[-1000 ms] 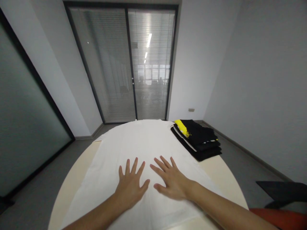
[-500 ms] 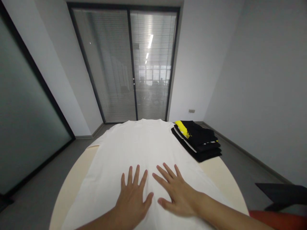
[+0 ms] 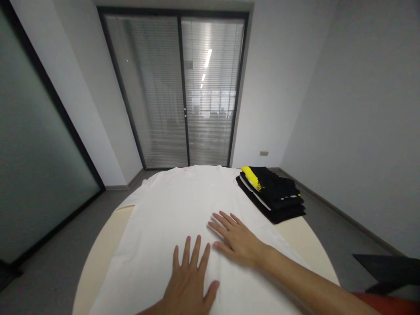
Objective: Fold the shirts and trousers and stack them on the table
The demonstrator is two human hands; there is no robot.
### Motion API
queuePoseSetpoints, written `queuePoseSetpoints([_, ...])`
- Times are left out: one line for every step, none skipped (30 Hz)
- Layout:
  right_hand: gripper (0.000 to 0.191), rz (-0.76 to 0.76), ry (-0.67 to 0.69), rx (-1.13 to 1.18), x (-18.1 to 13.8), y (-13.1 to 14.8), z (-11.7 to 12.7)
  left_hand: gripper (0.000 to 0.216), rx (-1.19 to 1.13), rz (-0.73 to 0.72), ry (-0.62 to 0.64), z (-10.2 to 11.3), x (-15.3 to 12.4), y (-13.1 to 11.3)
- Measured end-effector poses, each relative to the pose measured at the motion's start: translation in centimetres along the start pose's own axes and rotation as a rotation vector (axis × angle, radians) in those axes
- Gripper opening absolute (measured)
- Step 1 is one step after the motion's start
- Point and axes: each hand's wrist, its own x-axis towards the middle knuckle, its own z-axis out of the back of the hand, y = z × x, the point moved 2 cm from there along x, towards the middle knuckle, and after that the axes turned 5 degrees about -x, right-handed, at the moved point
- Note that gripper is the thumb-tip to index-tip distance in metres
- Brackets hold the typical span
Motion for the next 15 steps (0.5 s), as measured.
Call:
queuePoseSetpoints([0.065,-0.006,0.011,-0.009,0.5,-0.5,-0.3,0.077,0.01,0.007,-0.024,0.2,0.3,0.2])
queuePoseSetpoints([0.066,-0.009,0.016,-0.02,1.1,-0.8,-0.5,0.075,0.024,0.021,-0.058,0.4,0.9,0.6])
queuePoseSetpoints([0.065,-0.013,0.013,-0.032,1.7,-1.1,-0.5,0.074,0.041,0.04,-0.096,0.9,1.7,1.1])
queuePoseSetpoints([0.062,-0.019,0.0,-0.043,2.3,-1.4,-0.4,0.072,0.061,0.065,-0.141,1.5,2.7,1.8])
queuePoseSetpoints([0.058,-0.029,-0.021,-0.052,3.1,-1.5,-0.1,0.071,0.084,0.109,-0.178,2.2,3.9,2.7])
queuePoseSetpoints([0.055,-0.042,-0.048,-0.058,4.0,-1.6,0.2,0.072,0.109,0.156,-0.216,2.9,5.2,3.7])
queuePoseSetpoints([0.054,-0.061,-0.077,-0.059,5.0,-1.7,0.5,0.071,0.13,0.199,-0.266,3.7,6.6,4.7])
queuePoseSetpoints([0.054,-0.081,-0.105,-0.057,6.0,-1.9,0.7,0.071,0.141,0.24,-0.296,4.4,8.0,5.8])
queuePoseSetpoints([0.054,-0.099,-0.136,-0.056,7.1,-2.1,0.7,0.072,0.151,0.263,-0.317,4.9,9.2,6.9])
queuePoseSetpoints([0.056,-0.117,-0.165,-0.056,8.1,-2.4,0.5,0.071,0.164,0.274,-0.347,5.2,10.3,7.9])
queuePoseSetpoints([0.059,-0.138,-0.18,-0.05,8.9,-2.7,0.1,0.069,0.171,0.277,-0.361,5.3,11.2,8.8])
queuePoseSetpoints([0.062,-0.156,-0.175,-0.037,9.6,-3.0,-0.5,0.068,0.162,0.295,-0.35,5.2,11.8,9.6])
queuePoseSetpoints([0.065,-0.171,-0.151,-0.017,10.1,-3.4,-1.3,0.067,0.152,0.316,-0.337,5.0,12.3,10.2])
queuePoseSetpoints([0.068,-0.181,-0.116,0.005,10.4,-3.7,-2.1,0.067,0.143,0.331,-0.322,4.6,12.5,10.7])
queuePoseSetpoints([0.07,-0.189,-0.083,0.023,10.5,-4.0,-2.8,0.068,0.136,0.345,-0.308,4.3,12.6,11.0])
